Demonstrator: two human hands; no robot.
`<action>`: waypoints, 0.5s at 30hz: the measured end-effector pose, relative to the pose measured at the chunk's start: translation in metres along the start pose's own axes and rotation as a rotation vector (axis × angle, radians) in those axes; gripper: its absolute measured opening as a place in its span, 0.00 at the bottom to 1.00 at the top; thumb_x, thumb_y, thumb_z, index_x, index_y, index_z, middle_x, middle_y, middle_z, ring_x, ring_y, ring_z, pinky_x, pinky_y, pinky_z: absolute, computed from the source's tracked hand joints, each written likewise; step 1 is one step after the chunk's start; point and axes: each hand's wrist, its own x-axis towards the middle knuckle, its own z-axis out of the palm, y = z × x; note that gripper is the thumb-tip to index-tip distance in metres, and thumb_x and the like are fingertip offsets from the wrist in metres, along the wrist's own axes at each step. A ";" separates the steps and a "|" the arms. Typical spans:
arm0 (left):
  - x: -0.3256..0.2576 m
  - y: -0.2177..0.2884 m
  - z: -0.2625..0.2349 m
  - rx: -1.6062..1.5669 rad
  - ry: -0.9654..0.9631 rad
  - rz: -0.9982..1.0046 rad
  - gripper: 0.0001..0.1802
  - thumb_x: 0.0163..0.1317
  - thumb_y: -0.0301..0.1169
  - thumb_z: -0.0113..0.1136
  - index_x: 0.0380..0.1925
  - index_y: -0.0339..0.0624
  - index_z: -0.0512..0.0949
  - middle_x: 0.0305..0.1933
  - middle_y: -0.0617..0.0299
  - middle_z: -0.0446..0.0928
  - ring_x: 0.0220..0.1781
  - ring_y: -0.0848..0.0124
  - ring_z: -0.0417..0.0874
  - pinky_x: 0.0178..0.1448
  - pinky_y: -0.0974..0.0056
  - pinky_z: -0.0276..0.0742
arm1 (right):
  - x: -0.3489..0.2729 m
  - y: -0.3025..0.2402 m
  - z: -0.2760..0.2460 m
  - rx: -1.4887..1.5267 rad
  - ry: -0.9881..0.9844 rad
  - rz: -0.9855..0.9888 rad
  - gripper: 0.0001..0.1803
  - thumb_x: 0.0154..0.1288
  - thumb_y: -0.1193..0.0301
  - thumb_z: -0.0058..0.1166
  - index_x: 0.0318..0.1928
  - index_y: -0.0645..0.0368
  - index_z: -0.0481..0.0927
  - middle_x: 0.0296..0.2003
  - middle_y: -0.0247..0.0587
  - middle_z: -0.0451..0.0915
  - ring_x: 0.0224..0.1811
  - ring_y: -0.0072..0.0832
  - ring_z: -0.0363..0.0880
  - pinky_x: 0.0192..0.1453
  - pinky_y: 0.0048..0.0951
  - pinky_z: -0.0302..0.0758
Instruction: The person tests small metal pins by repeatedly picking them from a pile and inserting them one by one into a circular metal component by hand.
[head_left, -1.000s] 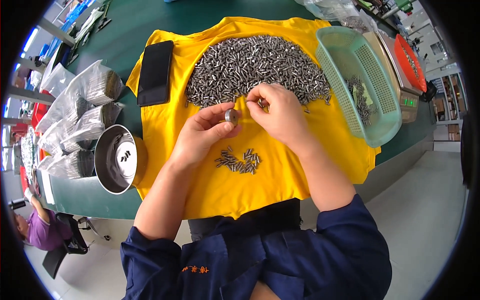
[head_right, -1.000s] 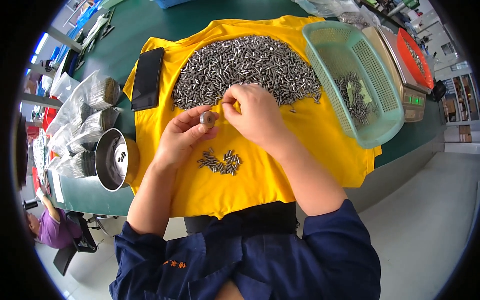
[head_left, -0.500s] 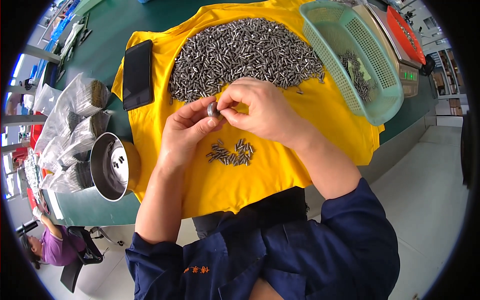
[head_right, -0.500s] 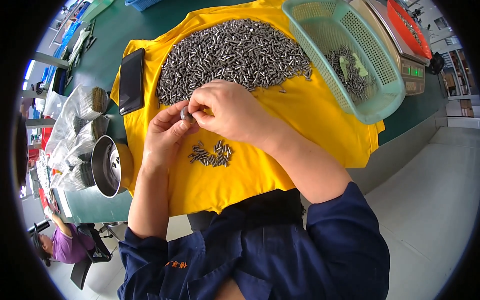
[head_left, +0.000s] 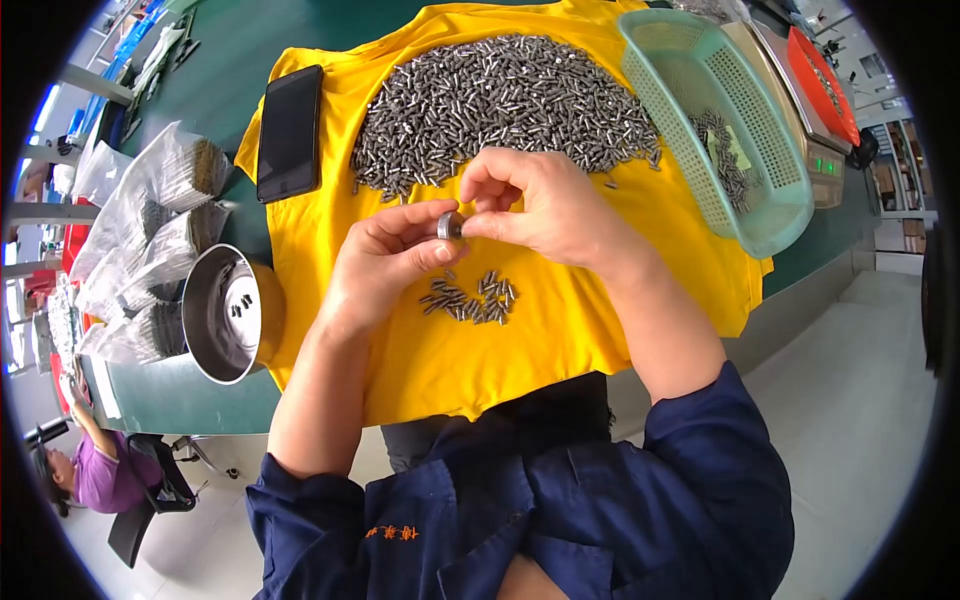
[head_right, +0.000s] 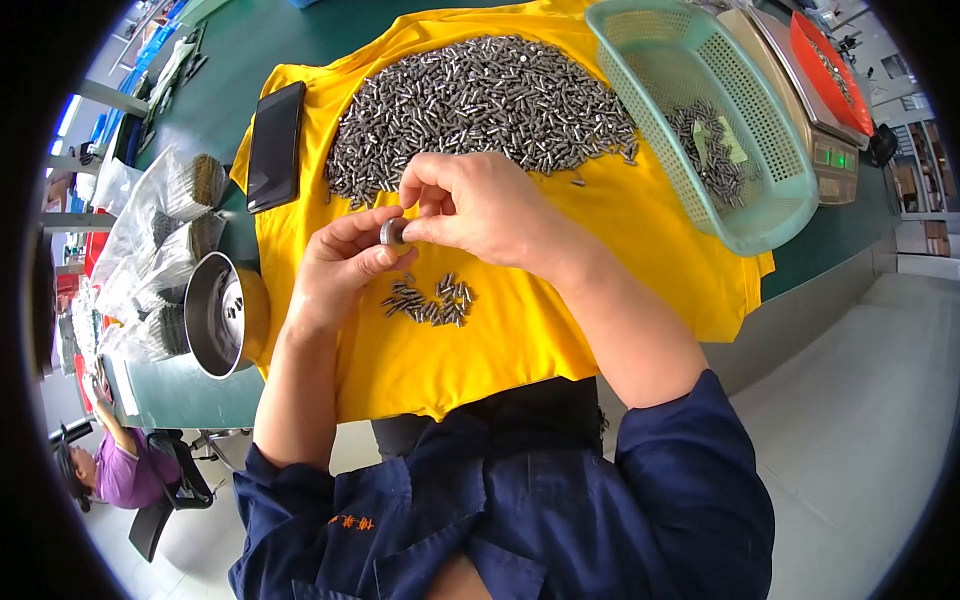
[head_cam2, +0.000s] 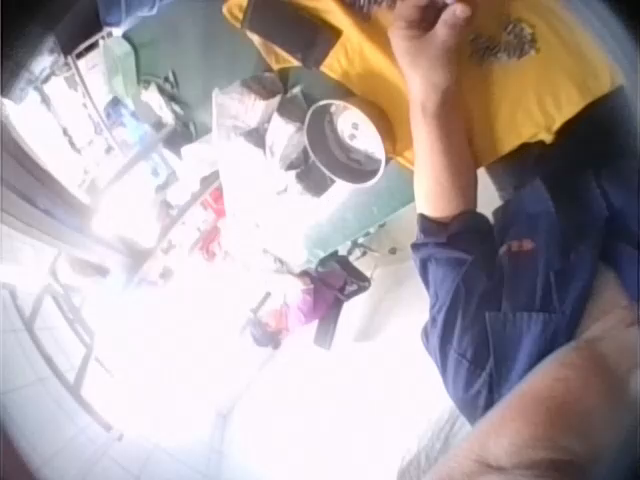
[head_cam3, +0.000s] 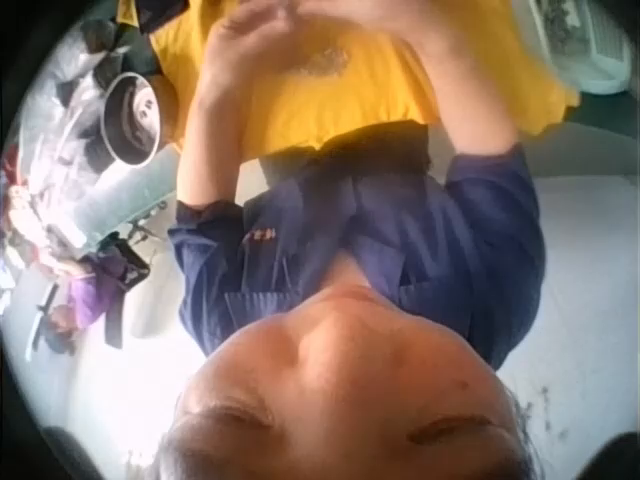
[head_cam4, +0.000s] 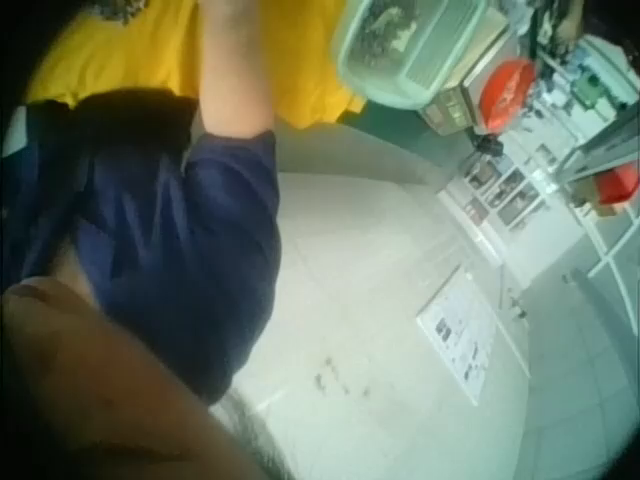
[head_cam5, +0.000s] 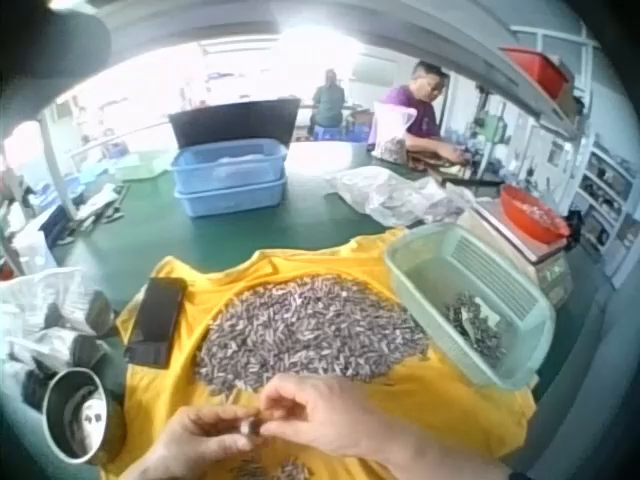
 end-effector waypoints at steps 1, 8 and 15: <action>-0.001 0.000 -0.001 0.029 -0.040 -0.004 0.20 0.55 0.22 0.61 0.50 0.34 0.72 0.43 0.60 0.78 0.43 0.74 0.79 0.51 0.70 0.74 | 0.000 0.000 -0.001 -0.038 -0.010 0.018 0.09 0.51 0.77 0.57 0.35 0.62 0.77 0.26 0.34 0.78 0.30 0.19 0.77 0.38 0.21 0.73; -0.003 -0.001 0.003 0.094 -0.165 -0.052 0.20 0.55 0.21 0.61 0.49 0.34 0.71 0.43 0.62 0.77 0.45 0.76 0.78 0.52 0.71 0.73 | -0.001 0.021 -0.032 -0.473 0.211 0.116 0.07 0.52 0.70 0.55 0.31 0.61 0.78 0.27 0.45 0.80 0.30 0.36 0.79 0.37 0.32 0.74; -0.004 -0.001 0.006 0.119 -0.246 -0.103 0.20 0.55 0.20 0.60 0.49 0.33 0.70 0.43 0.63 0.76 0.44 0.77 0.77 0.50 0.71 0.73 | 0.005 0.032 0.000 -0.736 0.317 -0.126 0.04 0.51 0.72 0.54 0.26 0.58 0.77 0.25 0.44 0.78 0.31 0.39 0.77 0.40 0.37 0.74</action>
